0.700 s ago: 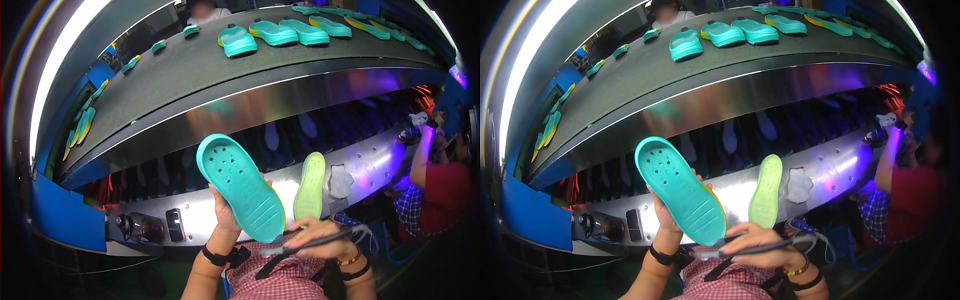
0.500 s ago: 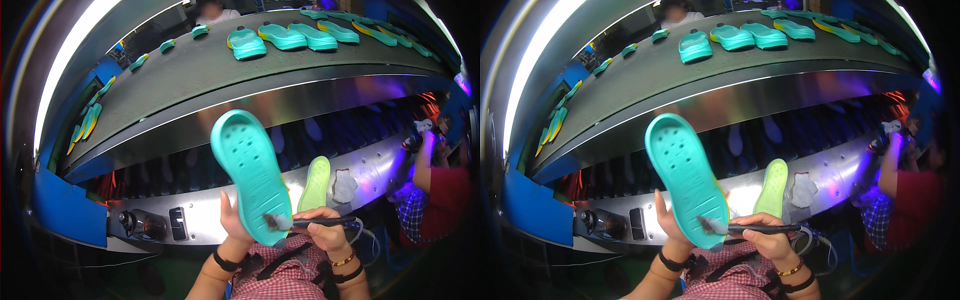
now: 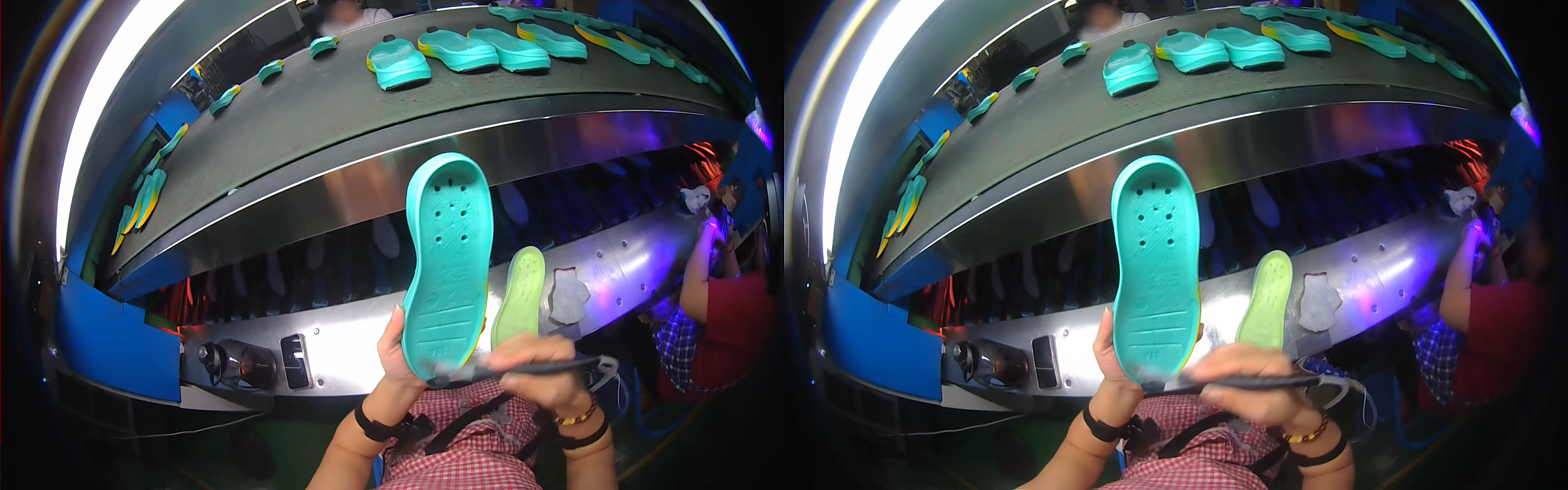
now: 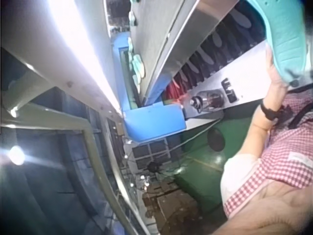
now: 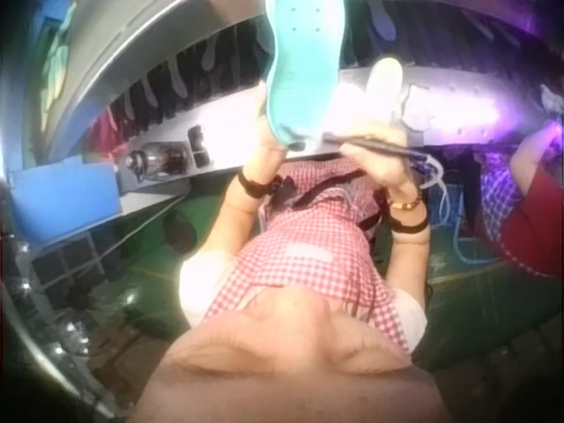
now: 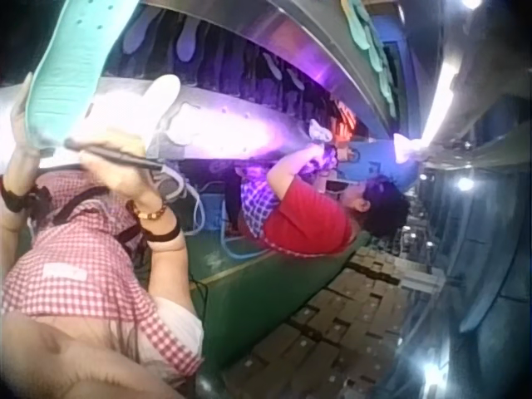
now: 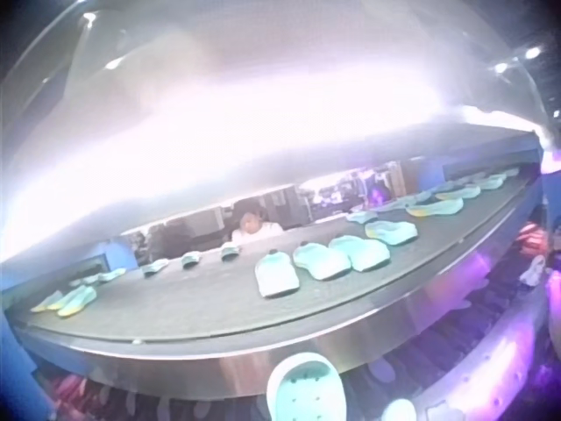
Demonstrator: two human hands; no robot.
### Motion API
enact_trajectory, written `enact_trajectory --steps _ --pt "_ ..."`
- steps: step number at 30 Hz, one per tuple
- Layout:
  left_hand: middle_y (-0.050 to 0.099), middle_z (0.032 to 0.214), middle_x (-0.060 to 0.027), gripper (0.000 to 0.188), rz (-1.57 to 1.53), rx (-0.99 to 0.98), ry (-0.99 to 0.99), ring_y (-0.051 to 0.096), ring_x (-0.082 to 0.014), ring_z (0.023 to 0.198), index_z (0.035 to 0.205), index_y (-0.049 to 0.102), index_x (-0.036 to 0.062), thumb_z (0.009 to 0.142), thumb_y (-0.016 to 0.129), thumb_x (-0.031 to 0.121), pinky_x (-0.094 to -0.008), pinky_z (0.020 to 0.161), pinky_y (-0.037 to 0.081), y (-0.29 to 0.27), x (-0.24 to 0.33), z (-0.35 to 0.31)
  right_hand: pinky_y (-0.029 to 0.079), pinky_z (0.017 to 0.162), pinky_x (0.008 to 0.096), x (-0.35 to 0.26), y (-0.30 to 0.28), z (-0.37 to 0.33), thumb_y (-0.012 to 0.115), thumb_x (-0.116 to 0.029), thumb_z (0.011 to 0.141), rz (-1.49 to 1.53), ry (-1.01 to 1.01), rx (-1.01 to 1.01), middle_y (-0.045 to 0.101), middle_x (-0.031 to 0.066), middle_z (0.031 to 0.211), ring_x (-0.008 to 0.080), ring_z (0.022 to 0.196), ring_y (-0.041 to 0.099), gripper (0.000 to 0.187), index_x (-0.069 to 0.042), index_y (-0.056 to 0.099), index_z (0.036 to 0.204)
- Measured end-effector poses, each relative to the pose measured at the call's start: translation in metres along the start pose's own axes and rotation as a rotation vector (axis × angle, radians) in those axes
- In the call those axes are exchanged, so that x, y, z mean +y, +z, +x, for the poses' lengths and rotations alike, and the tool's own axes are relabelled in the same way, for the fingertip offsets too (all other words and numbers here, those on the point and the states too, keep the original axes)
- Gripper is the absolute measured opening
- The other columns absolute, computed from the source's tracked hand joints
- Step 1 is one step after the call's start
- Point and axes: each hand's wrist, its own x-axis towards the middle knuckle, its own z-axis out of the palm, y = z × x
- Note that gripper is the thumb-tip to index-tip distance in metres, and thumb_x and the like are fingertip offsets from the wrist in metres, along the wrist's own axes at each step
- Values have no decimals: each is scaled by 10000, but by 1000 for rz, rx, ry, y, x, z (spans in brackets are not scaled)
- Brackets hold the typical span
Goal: The person is applying glue or a primer liquid to the bottom of teal-colored shoe soles using a brush, then placing them onto a moving conveyor belt.
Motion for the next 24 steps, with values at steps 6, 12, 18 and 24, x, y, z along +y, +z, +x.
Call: enact_trajectory --steps 6,12,18,24 --pt "489 1306 -201 565 21 -43 28 518 -313 1172 1354 373 -14 961 338 391 -432 1009 401 -6 7 2 508 784 325 0 -10 8 726 -7 707 -271 -82 -218 690 121 913 236 867 651 222 1 690 926" --pt "545 1243 -189 511 9 -24 -239 573 -292 1097 1313 424 -15 956 387 350 -416 973 437 0 22 9 517 776 332 -11 -5 11 737 -65 728 -225 -159 -426 691 86 961 232 866 656 225 -28 688 944" --pt "589 1158 -167 470 309 12 -596 606 -212 1009 1260 481 -47 924 523 279 -327 894 479 15 33 11 525 779 340 -26 -26 17 665 -131 795 -603 -66 -713 683 85 991 256 907 651 229 -57 661 1012" --pt "579 1184 -186 471 520 64 -753 609 -215 1016 1262 477 -71 937 498 269 -314 886 492 22 40 9 538 768 316 -27 -32 15 647 -84 804 -659 -59 -716 674 47 1056 224 929 657 205 -94 673 1007"
